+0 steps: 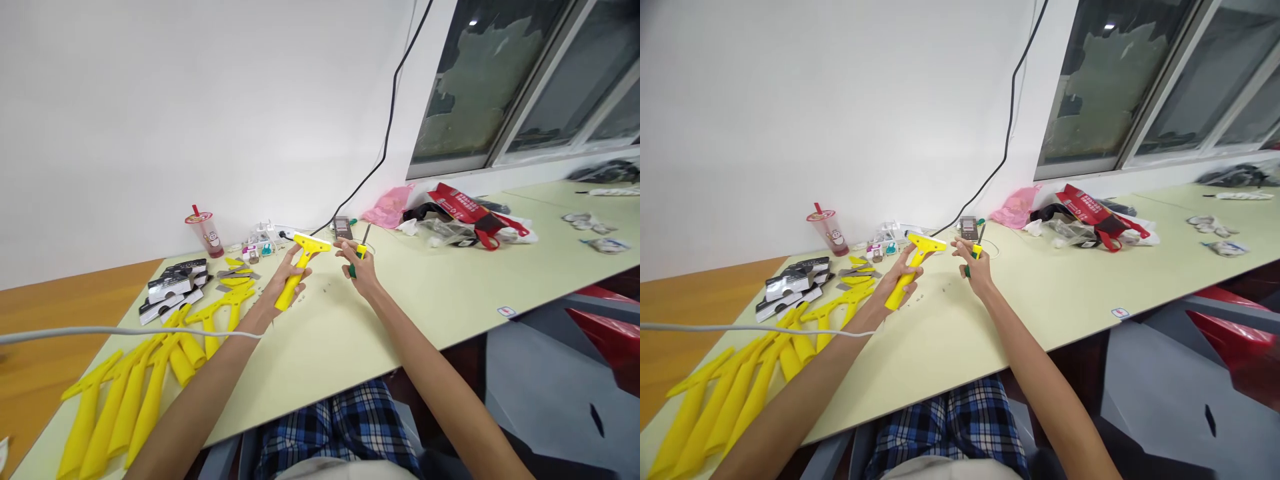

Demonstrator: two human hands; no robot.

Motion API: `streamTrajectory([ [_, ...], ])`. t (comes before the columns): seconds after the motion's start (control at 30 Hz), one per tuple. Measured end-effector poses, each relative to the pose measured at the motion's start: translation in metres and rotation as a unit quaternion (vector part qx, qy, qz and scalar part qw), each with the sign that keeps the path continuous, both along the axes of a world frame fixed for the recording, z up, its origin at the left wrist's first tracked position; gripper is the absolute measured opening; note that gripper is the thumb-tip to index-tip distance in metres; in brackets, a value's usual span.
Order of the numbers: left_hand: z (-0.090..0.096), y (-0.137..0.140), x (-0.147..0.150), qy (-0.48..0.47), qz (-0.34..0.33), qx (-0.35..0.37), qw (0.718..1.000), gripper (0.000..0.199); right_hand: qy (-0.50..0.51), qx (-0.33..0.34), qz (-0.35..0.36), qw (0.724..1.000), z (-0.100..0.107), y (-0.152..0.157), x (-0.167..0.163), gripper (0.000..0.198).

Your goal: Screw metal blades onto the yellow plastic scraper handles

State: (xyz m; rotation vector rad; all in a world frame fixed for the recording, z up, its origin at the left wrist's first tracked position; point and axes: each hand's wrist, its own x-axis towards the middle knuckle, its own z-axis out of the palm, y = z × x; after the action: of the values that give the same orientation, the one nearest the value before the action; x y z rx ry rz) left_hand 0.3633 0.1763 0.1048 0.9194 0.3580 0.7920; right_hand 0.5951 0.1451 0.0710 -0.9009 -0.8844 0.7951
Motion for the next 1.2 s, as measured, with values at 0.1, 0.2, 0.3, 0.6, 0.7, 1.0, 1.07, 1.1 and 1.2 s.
streamTrajectory([
  [0.1, -0.009, -0.008, -0.019, 0.006, -0.006, 0.002, 1.0, 0.104, -0.009, 0.002, 0.065, 0.998, 0.003, -0.005, -0.007, 0.055],
  [0.2, -0.017, -0.013, -0.029, 0.019, -0.003, 0.009, 1.0, 0.105, -0.023, -0.003, 0.109, 0.994, 0.001, -0.007, -0.014, 0.051],
  [0.3, -0.021, -0.013, -0.035, 0.021, -0.004, 0.02, 1.0, 0.101, -0.035, -0.011, 0.138, 0.99, -0.003, -0.006, -0.017, 0.048],
  [0.6, -0.028, -0.006, -0.039, 0.054, -0.04, 0.049, 0.997, 0.095, -0.037, -0.021, 0.151, 0.988, -0.005, -0.007, -0.018, 0.045],
  [0.7, -0.03, -0.009, -0.038, 0.067, -0.039, 0.066, 0.995, 0.091, -0.043, -0.019, 0.152, 0.987, -0.004, -0.008, -0.017, 0.042],
  [1.0, -0.025, -0.017, -0.032, 0.083, -0.015, 0.081, 0.993, 0.08, -0.054, -0.011, 0.154, 0.987, -0.001, -0.009, -0.016, 0.038],
  [1.07, -0.026, -0.017, -0.032, 0.083, -0.015, 0.079, 0.993, 0.08, -0.053, -0.01, 0.155, 0.986, 0.0, -0.01, -0.015, 0.038],
  [1.1, -0.026, -0.017, -0.031, 0.082, -0.015, 0.077, 0.994, 0.078, -0.053, -0.009, 0.156, 0.986, 0.0, -0.01, -0.015, 0.038],
  [1.2, -0.028, -0.016, -0.031, 0.076, -0.017, 0.074, 0.994, 0.076, -0.052, -0.007, 0.159, 0.986, 0.0, -0.01, -0.015, 0.038],
])
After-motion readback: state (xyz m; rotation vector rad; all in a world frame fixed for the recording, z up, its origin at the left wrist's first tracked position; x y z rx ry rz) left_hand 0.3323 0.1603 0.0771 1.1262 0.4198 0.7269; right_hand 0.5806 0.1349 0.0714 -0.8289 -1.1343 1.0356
